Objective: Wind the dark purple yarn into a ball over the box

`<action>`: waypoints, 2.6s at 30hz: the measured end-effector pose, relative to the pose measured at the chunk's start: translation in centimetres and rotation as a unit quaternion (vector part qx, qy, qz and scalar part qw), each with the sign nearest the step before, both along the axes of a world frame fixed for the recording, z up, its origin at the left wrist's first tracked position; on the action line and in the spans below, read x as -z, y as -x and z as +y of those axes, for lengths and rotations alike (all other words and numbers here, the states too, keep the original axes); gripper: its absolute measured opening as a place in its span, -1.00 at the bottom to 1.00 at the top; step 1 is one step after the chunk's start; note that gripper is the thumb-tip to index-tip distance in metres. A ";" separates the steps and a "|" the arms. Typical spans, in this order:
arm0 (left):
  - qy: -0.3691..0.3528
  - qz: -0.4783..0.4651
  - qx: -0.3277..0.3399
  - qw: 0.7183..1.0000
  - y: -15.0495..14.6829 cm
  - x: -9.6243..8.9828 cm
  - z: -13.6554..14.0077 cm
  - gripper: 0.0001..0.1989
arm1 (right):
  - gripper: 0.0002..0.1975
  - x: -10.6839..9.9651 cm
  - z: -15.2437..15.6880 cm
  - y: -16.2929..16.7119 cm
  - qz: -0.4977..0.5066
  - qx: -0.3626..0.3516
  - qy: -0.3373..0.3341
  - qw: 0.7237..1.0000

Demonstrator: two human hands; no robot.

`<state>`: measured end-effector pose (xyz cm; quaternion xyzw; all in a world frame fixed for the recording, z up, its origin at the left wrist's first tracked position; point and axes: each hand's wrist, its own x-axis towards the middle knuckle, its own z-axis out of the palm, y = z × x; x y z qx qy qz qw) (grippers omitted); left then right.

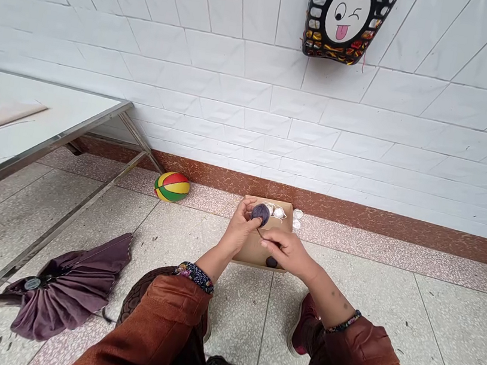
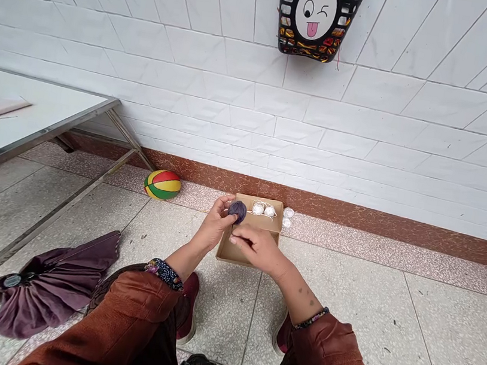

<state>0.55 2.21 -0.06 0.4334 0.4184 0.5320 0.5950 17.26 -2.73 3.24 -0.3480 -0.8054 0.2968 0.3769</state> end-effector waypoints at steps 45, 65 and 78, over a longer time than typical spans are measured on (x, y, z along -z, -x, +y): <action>0.006 -0.025 0.250 0.968 -0.7 -0.6 -1.8 -0.40 | -0.79 1.9 3.4 -3.1 0.027 0.205 -0.018 0.978; 0.052 -0.075 -0.020 0.996 0.3 0.0 0.3 -0.47 | -0.77 2.4 1.2 -0.1 -0.052 -0.020 0.073 0.996; 0.015 -0.013 0.205 0.979 -0.5 -1.3 -1.9 -0.54 | -0.78 1.5 3.7 -3.2 0.095 0.195 0.049 0.975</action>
